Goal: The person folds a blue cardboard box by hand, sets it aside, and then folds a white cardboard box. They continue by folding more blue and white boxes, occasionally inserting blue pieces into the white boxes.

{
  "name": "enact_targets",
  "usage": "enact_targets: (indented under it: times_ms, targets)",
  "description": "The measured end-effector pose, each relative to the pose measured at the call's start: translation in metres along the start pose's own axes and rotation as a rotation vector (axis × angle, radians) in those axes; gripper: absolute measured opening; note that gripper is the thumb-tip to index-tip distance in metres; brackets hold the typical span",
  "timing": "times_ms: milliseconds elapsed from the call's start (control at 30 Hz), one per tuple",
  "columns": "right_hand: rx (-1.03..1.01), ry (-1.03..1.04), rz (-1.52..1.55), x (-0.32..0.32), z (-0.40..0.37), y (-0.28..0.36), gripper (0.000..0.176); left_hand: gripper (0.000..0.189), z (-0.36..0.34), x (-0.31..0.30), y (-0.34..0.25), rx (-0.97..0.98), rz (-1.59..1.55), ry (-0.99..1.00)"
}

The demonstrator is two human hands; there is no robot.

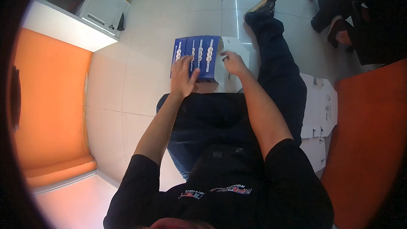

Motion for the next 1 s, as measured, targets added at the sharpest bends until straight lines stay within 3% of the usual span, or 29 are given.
enact_targets:
  times_ms: [67,100,133,200,233,267,333,367,500,567,600,667,700,733,800,833,900,1000]
  targets:
    - [0.123,-0.4,0.471,-0.02,0.007,0.015,0.056,0.06,0.016,-0.018,0.024,-0.072,-0.096,-0.226]
    - [0.109,-0.44,0.538,-0.021,0.005,0.025,0.075,0.062,0.02,-0.021,0.03,-0.156,0.087,-0.22]
    - [0.094,-0.437,0.528,-0.02,0.014,0.019,0.075,0.062,0.023,-0.02,0.033,-0.16,0.084,-0.238]
    - [-0.193,-0.519,0.152,-0.021,0.045,0.02,0.082,0.067,0.035,0.0,0.061,-0.337,0.158,-0.08]
    - [-0.177,-0.404,0.228,-0.018,0.053,0.02,0.083,0.07,0.038,0.009,0.064,-0.374,0.177,0.06]
    - [-0.181,-0.41,0.224,-0.021,0.056,0.02,0.083,0.07,0.039,0.009,0.065,-0.369,0.174,0.054]
    - [-0.057,-0.165,0.432,-0.011,0.064,0.011,0.078,0.072,0.034,0.018,0.068,-0.49,-0.126,0.174]
    - [0.093,-0.191,0.642,-0.008,0.066,-0.002,0.073,0.072,0.034,0.016,0.065,-0.491,-0.129,0.179]
    - [0.122,-0.157,0.693,-0.001,0.083,-0.02,0.069,0.073,0.033,0.017,0.062,-0.494,-0.04,0.183]
    - [0.095,-0.185,0.796,-0.006,0.086,-0.027,0.056,0.073,0.031,0.019,0.064,-0.507,-0.047,0.189]
    - [0.107,-0.175,0.794,-0.006,0.086,-0.032,0.056,0.074,0.031,0.021,0.065,-0.506,-0.037,0.194]
    - [-0.201,-0.268,0.149,-0.024,0.078,-0.002,0.05,0.074,0.03,0.021,0.066,-0.507,-0.025,0.197]
    - [-0.399,-0.353,-0.16,-0.027,0.068,0.017,0.058,0.074,0.03,0.021,0.066,-0.505,-0.026,0.202]
    - [-0.401,-0.353,-0.16,-0.025,0.077,0.011,0.058,0.074,0.032,0.021,0.065,-0.5,-0.028,0.203]
    - [-0.451,-0.237,0.213,-0.022,0.106,-0.005,0.05,0.074,0.033,0.022,0.065,-0.492,-0.032,0.196]
    - [-0.456,-0.241,0.213,-0.024,0.11,-0.002,0.05,0.073,0.032,0.022,0.064,-0.483,-0.035,0.192]
    - [-0.112,-0.085,0.351,-0.017,0.126,-0.013,0.038,0.073,0.033,0.021,0.063,-0.481,-0.022,0.192]
    - [-0.23,-0.202,0.239,-0.019,0.132,-0.021,0.027,0.072,0.036,0.024,0.065,-0.488,0.025,0.197]
Point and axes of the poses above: each hand's wrist, its own z-axis towards the middle knuckle, its own x-axis out of the palm, y = z × x, the point moved 6 cm from there along z, towards the middle knuckle, and after that the axes turned 10 degrees about z, right-handed, at the moved point
